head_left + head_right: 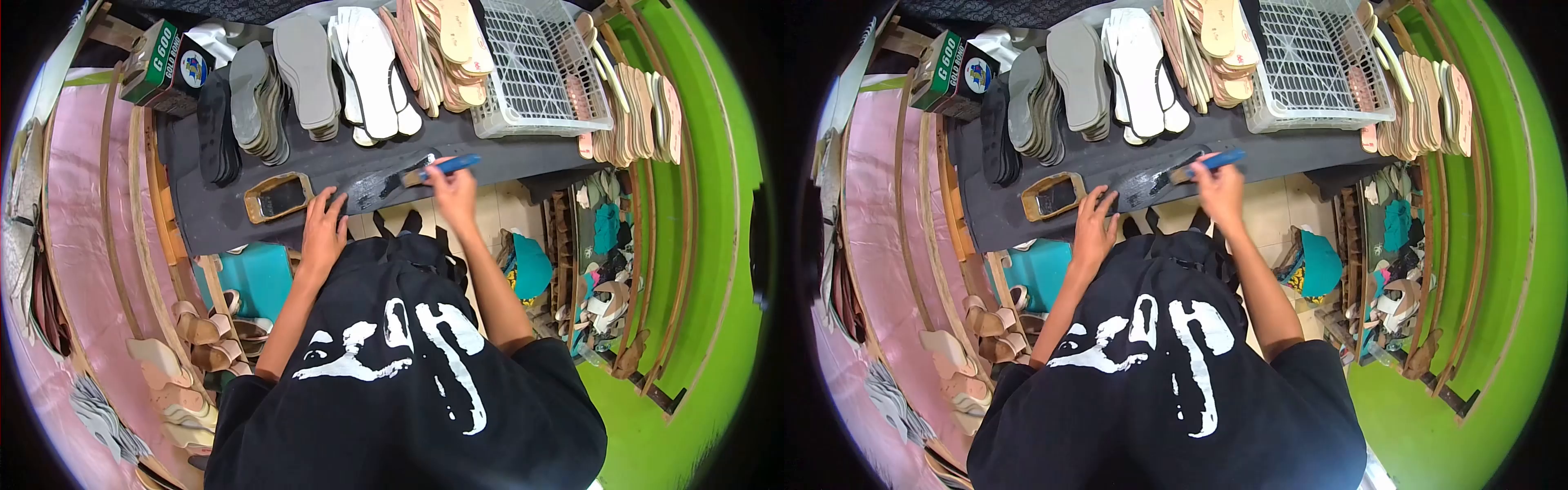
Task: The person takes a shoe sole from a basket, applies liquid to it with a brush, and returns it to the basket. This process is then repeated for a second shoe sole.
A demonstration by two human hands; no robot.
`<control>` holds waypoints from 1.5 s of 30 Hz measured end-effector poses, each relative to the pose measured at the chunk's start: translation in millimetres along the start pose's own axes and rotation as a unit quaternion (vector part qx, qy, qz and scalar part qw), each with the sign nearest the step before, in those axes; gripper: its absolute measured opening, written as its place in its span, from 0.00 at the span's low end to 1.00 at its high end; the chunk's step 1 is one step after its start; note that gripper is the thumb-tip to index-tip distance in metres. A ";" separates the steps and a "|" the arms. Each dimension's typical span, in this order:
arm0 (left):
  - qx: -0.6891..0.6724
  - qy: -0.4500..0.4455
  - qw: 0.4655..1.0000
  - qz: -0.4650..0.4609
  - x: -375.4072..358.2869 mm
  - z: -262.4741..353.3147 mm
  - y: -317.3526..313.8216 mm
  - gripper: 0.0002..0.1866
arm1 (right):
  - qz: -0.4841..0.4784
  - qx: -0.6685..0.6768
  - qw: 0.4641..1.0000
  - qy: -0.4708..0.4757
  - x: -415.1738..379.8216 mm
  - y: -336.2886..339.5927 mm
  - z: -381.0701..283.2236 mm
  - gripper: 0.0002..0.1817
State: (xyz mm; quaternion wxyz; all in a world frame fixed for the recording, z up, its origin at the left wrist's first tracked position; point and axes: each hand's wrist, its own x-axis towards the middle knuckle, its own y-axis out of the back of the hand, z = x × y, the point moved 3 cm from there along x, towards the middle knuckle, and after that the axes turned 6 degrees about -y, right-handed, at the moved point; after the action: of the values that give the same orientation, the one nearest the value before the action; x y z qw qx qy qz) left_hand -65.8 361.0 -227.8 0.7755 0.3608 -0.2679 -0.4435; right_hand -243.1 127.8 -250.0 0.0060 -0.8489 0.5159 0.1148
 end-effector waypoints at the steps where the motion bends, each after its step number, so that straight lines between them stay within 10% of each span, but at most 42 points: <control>1: -0.009 -0.014 1.000 -0.012 -1.5 -2.4 0.4 0.24 | 0.028 0.016 0.999 0.007 11.6 16.0 8.3 0.10; 7: -0.044 -0.069 0.997 -0.009 1.0 -6.1 8.1 0.20 | 0.140 0.052 0.988 0.034 23.1 32.7 11.4 0.11; 15: -0.082 -0.081 0.993 0.005 5.3 -12.6 5.6 0.17 | -0.021 -0.022 0.999 0.018 -49.4 -52.4 8.8 0.08; 24: -0.090 -0.126 0.987 0.039 0.3 -28.5 -3.5 0.19 | 0.157 0.075 0.984 0.033 12.2 46.0 14.1 0.12; 33: -0.081 -0.145 0.984 0.064 -1.5 -30.4 -5.6 0.18 | -0.035 0.033 0.999 -0.016 -61.5 -57.3 23.9 0.10; 45: -0.086 -0.138 0.984 0.072 -3.1 -33.4 -7.5 0.18 | 0.104 -0.033 0.993 0.046 -9.3 26.6 7.5 0.10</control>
State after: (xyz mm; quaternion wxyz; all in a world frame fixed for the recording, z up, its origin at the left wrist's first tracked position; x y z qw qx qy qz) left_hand -46.4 371.9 -254.0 0.7893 0.2078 -0.3585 -0.4531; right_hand -272.0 124.5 -252.5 -0.0573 -0.7950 0.5968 0.0925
